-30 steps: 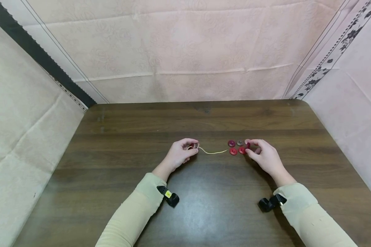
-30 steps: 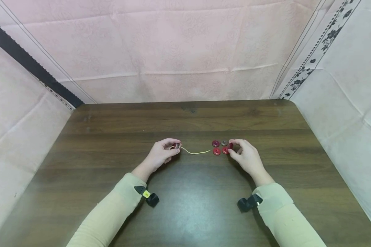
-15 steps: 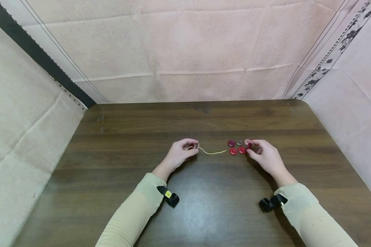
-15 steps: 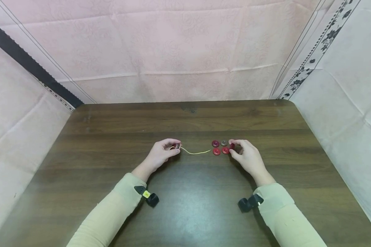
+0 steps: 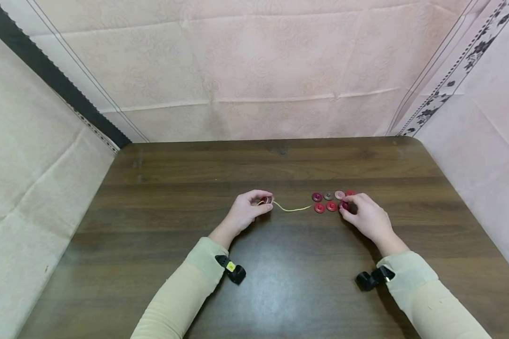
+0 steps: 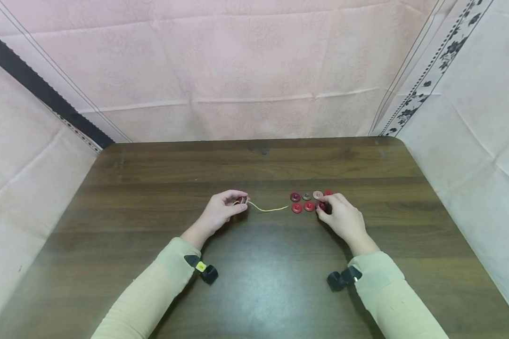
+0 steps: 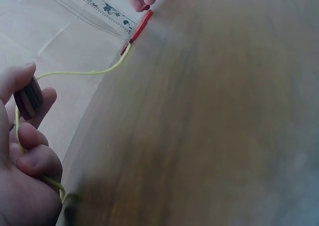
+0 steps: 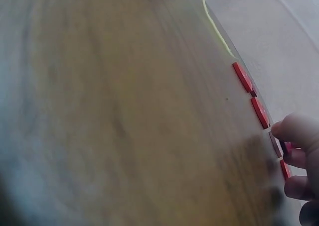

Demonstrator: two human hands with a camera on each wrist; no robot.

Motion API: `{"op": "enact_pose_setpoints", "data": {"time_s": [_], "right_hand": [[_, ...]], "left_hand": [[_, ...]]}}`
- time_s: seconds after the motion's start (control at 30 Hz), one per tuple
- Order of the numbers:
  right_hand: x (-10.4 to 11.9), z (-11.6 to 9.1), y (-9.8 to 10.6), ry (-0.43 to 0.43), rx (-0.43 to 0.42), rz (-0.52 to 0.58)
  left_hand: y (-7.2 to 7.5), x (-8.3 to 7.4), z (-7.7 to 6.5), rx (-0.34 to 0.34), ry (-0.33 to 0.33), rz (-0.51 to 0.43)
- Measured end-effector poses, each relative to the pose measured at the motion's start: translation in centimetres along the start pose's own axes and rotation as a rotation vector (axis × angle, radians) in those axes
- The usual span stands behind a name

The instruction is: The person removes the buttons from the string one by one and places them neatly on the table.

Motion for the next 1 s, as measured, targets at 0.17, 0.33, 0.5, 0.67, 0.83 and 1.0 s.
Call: {"op": "enact_pose_setpoints", "data": {"time_s": [0.17, 0.33, 0.5, 0.67, 0.83, 1.0], "right_hand": [[-0.2, 0.0, -0.2, -0.002, 0.032, -0.014], [-0.3, 0.0, -0.3, -0.008, 0.043, -0.009], [0.0, -0.1, 0.0, -0.014, 0.026, 0.021], [1.1, 0.0, -0.1, 0.037, -0.033, 0.081], [3.1, 0.2, -0.8, 0.123, -0.045, 0.143], [5.1, 0.6, -1.5, 0.188, -0.031, 0.2]], "left_hand": [[-0.1, -0.1, 0.1, 0.019, -0.009, -0.005], [-0.1, -1.8, -0.5, 0.034, -0.042, -0.01], [-0.2, -1.8, -0.4, 0.031, -0.047, -0.001], [-0.3, -0.1, 0.3, 0.015, -0.052, 0.003], [-0.2, -0.1, 0.1, -0.003, -0.08, 0.003], [-0.2, -0.1, 0.1, -0.008, -0.098, -0.004]]}}
Point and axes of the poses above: each hand's wrist, its own z-axis towards the middle knuckle, its own y-axis out of the back of the hand, x = y × z, the point moved 2 cm from there along z, towards the middle knuckle, and after that the axes turned 7 degrees about -y, right-handed, at the moved point
